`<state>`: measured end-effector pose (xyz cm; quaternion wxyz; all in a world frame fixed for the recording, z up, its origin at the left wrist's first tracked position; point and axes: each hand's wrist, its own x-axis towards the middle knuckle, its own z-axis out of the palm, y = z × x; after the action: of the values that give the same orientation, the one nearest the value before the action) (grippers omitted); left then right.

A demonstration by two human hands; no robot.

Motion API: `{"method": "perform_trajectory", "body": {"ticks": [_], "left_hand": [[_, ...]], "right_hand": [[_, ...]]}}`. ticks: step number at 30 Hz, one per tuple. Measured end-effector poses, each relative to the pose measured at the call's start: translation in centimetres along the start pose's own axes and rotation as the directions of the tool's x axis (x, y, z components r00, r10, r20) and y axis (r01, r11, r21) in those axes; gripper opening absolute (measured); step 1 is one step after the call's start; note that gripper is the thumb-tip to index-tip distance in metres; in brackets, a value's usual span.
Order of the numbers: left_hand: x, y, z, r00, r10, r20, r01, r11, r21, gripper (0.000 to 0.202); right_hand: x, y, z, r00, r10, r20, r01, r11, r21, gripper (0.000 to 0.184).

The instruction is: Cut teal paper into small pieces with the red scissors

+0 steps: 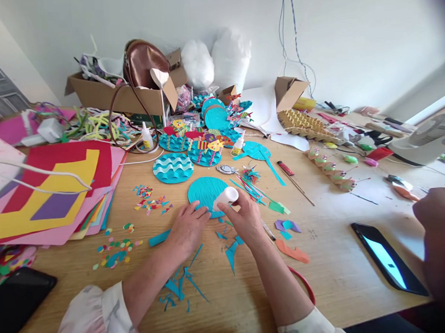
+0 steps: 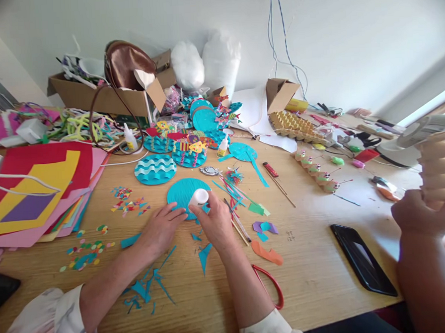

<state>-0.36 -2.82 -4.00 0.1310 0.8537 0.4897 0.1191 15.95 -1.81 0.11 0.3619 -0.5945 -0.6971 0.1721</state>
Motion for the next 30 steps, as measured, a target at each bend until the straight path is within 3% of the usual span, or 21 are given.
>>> {"method": "perform_trajectory", "body": {"ticks": [30], "left_hand": [[-0.05, -0.04, 0.88, 1.000, 0.026, -0.011, -0.026, 1.000, 0.001, 0.035]], "right_hand": [[-0.12, 0.15, 0.24, 0.999, 0.030, 0.012, -0.030, 1.000, 0.005, 0.020]]}}
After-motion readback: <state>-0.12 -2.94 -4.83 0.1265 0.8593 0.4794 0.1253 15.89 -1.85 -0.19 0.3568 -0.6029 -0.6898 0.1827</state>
